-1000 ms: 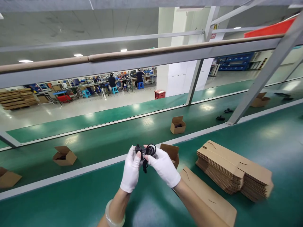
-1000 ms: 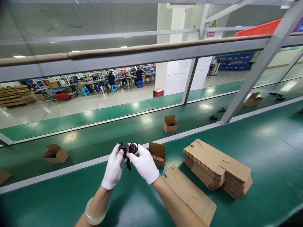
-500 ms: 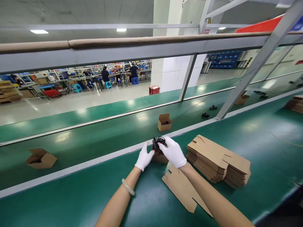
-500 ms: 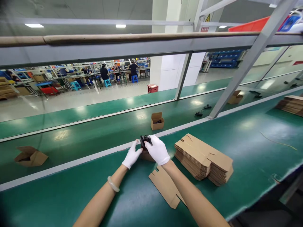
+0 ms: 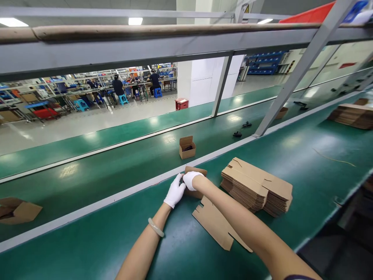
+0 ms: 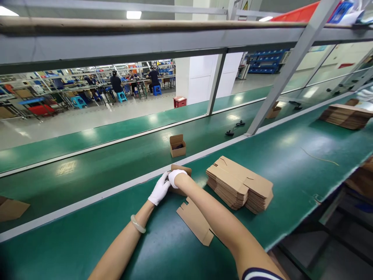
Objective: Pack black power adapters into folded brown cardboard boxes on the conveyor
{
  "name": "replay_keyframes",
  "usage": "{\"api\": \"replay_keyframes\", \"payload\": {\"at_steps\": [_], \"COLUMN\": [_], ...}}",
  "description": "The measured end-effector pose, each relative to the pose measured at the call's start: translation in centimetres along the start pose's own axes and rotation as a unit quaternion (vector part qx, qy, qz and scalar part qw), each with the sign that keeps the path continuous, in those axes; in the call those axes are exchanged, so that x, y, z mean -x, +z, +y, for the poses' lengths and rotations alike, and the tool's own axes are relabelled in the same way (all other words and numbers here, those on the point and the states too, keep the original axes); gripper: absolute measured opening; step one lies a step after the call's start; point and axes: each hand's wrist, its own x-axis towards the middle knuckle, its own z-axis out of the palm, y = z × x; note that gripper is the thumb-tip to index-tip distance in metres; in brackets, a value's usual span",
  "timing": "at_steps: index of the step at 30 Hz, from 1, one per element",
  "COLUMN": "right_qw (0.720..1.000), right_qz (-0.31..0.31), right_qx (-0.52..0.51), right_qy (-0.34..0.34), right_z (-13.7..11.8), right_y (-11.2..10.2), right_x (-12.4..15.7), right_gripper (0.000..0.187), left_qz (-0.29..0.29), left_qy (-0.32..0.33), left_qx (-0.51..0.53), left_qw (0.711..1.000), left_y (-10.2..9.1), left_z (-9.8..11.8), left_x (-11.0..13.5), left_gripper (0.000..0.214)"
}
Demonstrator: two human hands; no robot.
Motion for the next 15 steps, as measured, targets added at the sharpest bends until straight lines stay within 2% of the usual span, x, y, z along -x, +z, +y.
{"api": "replay_keyframes", "payload": {"at_steps": [2,4,7,9,11,13,15], "right_qw": [1.000,0.999,0.995,0.994,0.989,0.977,0.970], "right_qz": [-0.015,0.000,0.073,0.088,0.058,0.021,0.012], "right_qx": [0.006,0.005,-0.026,-0.059,-0.072,-0.061,-0.054], "right_qy": [-0.014,-0.038,-0.057,0.004,0.113,0.202,0.238], "right_z": [0.4,0.9,2.0,2.9,3.8,4.4,4.8], "right_y": [-0.3,-0.6,-0.5,0.2,1.2,2.3,3.3], "right_x": [1.4,3.7,7.4,9.2,10.0,9.8,9.1], "right_gripper": [0.027,0.026,0.033,0.033,0.030,0.029,0.028], "left_qz": [0.025,0.064,0.138,0.187,0.234,0.280,0.319], "left_qy": [0.008,0.010,0.006,0.001,-0.009,-0.025,-0.044], "left_qx": [-0.009,-0.023,-0.046,-0.060,-0.074,-0.090,-0.106], "left_qw": [1.000,0.998,0.989,0.981,0.969,0.955,0.941], "left_y": [0.3,0.3,-1.2,-3.5,-6.7,-10.4,-14.2], "left_z": [-0.2,-0.6,-1.6,-2.3,-2.9,-3.4,-3.7], "left_x": [0.4,0.7,0.9,0.6,0.1,-0.6,-1.0], "left_gripper": [0.042,0.040,0.038,0.037,0.036,0.036,0.035]}}
